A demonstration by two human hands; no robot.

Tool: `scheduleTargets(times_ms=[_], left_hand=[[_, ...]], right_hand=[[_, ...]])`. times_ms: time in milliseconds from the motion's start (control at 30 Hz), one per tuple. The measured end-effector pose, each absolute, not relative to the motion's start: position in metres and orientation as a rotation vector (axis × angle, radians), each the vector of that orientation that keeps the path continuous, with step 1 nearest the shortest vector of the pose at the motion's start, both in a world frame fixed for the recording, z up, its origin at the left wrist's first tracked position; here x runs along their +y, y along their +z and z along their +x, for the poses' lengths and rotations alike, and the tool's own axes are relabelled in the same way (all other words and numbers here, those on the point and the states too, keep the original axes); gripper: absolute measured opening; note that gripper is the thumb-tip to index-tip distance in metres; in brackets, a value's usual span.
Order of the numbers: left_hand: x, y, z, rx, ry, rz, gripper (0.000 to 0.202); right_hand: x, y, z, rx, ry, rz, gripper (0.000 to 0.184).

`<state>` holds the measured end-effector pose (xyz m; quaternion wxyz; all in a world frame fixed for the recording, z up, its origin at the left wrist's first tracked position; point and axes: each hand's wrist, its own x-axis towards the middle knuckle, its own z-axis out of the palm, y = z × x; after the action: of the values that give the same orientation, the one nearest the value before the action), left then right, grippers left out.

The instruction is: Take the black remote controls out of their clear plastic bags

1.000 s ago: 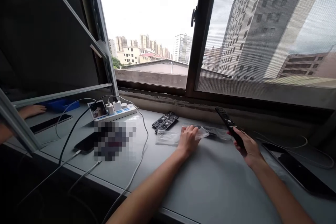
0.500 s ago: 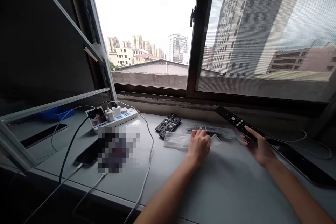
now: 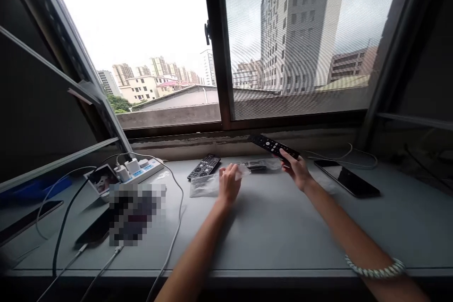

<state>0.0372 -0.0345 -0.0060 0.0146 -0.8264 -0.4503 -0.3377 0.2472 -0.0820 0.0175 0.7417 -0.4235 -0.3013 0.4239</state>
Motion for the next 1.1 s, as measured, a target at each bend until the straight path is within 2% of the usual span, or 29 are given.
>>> scheduleTargets(times_ms=[67, 333, 867, 1100], left_hand=[[-0.035, -0.005, 0.036, -1.413, -1.073, -2.553, 0.013], [-0.038, -0.005, 0.032, -1.47, -1.053, -2.544, 0.026], [-0.037, -0.013, 0.035, -1.449, -0.962, -2.604, 0.025], [-0.039, -0.01, 0.036, -1.384, -0.983, -2.644, 0.026]], right_hand=[[-0.082, 0.019, 0.246, -0.676, 0.914, -0.908, 0.037], [-0.079, 0.016, 0.248, -0.706, 0.891, -0.868, 0.058], [-0.085, 0.024, 0.246, -0.521, 0.732, -1.031, 0.026], [-0.088, 0.028, 0.249, -0.426, 0.698, -1.093, 0.025]])
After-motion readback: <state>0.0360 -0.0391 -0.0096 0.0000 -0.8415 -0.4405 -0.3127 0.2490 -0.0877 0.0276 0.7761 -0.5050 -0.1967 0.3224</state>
